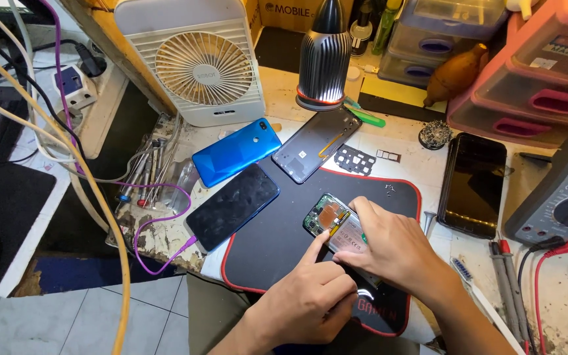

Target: Assembling internal components of a mobile phone, including the battery and motherboard, into the phone's frame.

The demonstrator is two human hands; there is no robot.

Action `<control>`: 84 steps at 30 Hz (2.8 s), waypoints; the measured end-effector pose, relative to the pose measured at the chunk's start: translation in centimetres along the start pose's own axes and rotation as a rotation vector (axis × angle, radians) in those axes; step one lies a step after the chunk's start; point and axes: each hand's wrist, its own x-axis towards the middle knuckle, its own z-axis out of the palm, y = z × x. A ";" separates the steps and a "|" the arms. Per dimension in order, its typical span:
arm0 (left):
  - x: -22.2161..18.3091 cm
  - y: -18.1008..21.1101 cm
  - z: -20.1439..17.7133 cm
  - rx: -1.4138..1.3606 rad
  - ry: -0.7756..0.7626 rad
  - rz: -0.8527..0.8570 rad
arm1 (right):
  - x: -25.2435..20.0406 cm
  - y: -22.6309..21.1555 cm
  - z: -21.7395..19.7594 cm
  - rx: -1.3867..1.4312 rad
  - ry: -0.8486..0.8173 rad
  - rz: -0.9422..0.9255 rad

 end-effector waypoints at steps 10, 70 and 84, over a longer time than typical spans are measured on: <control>0.6 0.0 -0.4 0.027 -0.028 0.032 | -0.2 0.3 0.4 0.002 0.024 -0.061; 0.8 -2.2 -3.4 0.508 -0.509 0.220 | -0.5 0.9 0.5 -0.066 0.205 -0.328; -2.9 0.0 1.2 -0.074 0.452 -0.556 | -0.5 0.2 -1.0 -0.011 0.068 -0.135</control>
